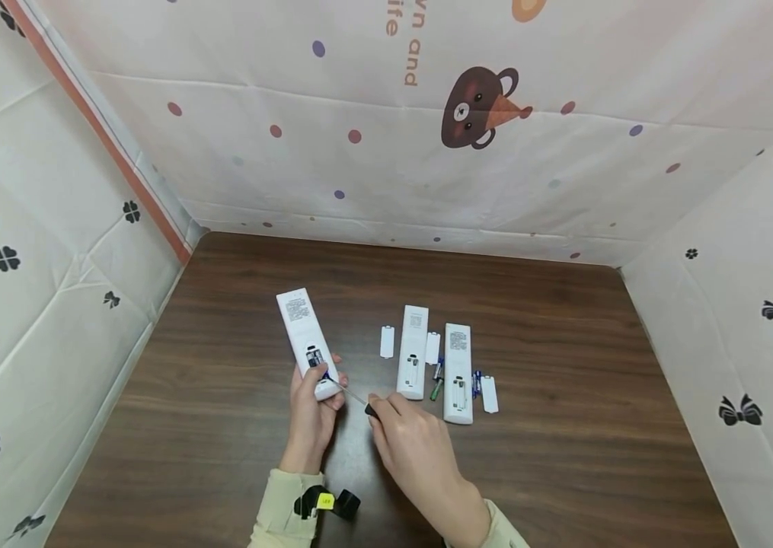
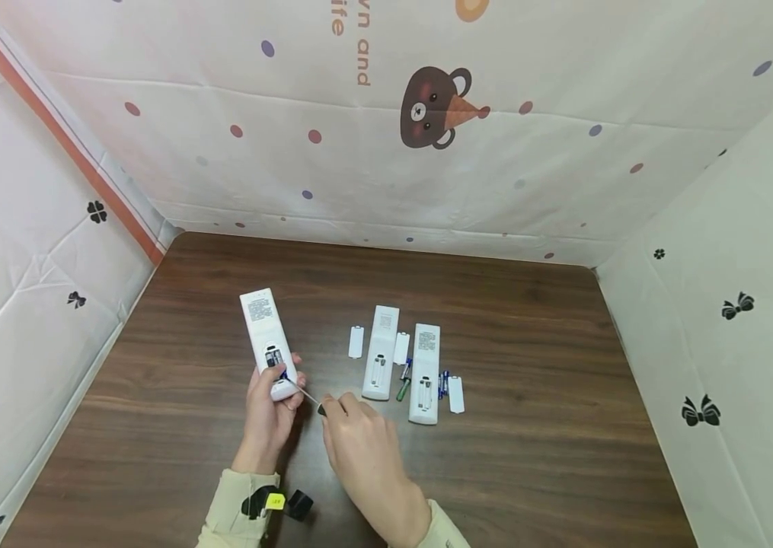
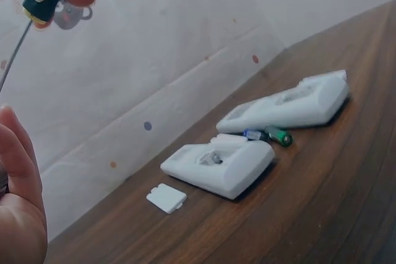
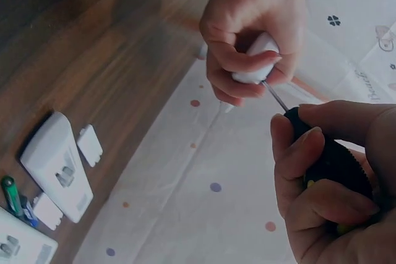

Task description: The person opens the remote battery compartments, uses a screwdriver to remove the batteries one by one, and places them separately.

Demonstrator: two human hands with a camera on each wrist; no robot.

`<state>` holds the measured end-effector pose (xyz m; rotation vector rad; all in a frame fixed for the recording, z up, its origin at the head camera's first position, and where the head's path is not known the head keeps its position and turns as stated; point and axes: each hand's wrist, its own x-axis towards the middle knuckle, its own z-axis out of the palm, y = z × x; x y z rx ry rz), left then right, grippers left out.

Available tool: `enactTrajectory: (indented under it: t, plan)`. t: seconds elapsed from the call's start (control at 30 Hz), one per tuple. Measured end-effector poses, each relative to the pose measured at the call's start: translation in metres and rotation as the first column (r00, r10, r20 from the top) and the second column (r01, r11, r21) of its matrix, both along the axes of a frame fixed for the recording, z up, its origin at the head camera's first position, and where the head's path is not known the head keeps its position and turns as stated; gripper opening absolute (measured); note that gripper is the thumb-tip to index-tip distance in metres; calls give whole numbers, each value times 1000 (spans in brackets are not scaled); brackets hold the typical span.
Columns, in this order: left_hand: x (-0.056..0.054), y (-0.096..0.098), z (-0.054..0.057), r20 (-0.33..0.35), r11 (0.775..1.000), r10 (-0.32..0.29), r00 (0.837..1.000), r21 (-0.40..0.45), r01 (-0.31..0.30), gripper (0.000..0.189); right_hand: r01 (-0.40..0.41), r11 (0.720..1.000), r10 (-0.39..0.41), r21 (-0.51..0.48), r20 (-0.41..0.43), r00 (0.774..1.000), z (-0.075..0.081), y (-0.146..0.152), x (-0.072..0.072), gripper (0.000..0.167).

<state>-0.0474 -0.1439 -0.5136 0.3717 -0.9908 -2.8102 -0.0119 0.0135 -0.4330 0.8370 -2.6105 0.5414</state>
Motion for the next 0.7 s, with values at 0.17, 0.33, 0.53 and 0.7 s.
enactTrajectory:
  t: [0.17, 0.33, 0.53, 0.7]
  plan:
    - [0, -2, -1, 6, 998, 0, 1000, 62, 0, 33, 4, 1000, -4, -29, -6, 1000, -5, -2, 1, 20]
    - [1, -3, 0, 9, 996, 5, 1000, 87, -5, 32, 8, 999, -8, -52, -4, 1000, -8, -3, 2, 20]
    - [0, -3, 1, 25, 996, 13, 1000, 93, -15, 32, 13, 997, -13, -75, -4, 1000, -12, -4, 3, 19]
    - [0, -3, 1, 39, 994, 17, 999, 112, -22, 30, 21, 996, -22, -88, -2, 1000, -15, -5, 4, 20]
